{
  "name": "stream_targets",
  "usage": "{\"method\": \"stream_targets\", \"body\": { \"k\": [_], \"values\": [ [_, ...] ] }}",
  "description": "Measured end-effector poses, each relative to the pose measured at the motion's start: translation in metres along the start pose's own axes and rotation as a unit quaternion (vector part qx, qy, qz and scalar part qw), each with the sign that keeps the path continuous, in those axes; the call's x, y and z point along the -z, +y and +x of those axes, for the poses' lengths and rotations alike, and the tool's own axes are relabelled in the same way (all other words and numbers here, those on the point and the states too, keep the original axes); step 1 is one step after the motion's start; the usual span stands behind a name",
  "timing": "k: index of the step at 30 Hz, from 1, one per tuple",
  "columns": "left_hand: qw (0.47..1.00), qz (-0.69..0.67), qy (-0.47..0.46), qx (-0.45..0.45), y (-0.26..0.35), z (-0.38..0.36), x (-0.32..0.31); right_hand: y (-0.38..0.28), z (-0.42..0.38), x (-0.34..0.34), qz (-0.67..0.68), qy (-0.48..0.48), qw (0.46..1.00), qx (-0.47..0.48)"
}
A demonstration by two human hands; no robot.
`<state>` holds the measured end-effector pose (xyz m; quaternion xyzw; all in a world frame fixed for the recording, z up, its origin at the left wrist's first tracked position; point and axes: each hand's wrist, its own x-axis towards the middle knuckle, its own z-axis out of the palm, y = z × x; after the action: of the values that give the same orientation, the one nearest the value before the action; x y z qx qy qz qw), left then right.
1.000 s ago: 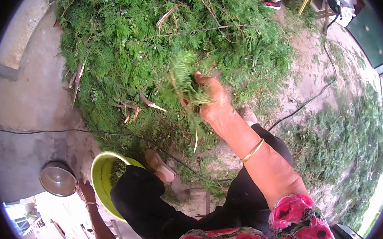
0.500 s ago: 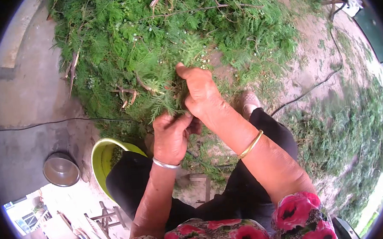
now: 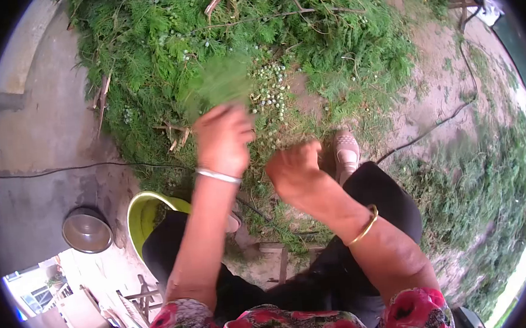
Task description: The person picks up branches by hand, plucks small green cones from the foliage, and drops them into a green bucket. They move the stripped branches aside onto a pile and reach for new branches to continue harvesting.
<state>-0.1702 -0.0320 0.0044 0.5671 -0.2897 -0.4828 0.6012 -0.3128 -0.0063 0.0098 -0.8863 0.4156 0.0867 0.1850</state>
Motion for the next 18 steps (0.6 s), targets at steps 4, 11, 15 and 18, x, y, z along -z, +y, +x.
{"method": "stream_targets", "body": {
  "k": [4, 11, 15, 18],
  "values": [
    [0.849, 0.181, -0.453, -0.203, 0.066, -0.082, -0.153, -0.003, 0.017, 0.001, 0.038, -0.367, 0.921, 0.126],
    [0.905, 0.357, -0.140, -0.185, -0.061, 0.031, -0.021, -0.007, -0.021, 0.009, -0.045, -0.082, 0.958, 0.272],
    [0.748, 0.628, -0.199, 0.079, -0.194, 0.047, 0.080, -0.024, -0.007, 0.014, -0.012, -0.107, 0.974, 0.200],
    [0.720, 0.633, -0.185, 0.217, -0.209, 0.072, 0.106, -0.023, -0.005, 0.003, 0.001, -0.067, 0.983, 0.172]
  ]
}}
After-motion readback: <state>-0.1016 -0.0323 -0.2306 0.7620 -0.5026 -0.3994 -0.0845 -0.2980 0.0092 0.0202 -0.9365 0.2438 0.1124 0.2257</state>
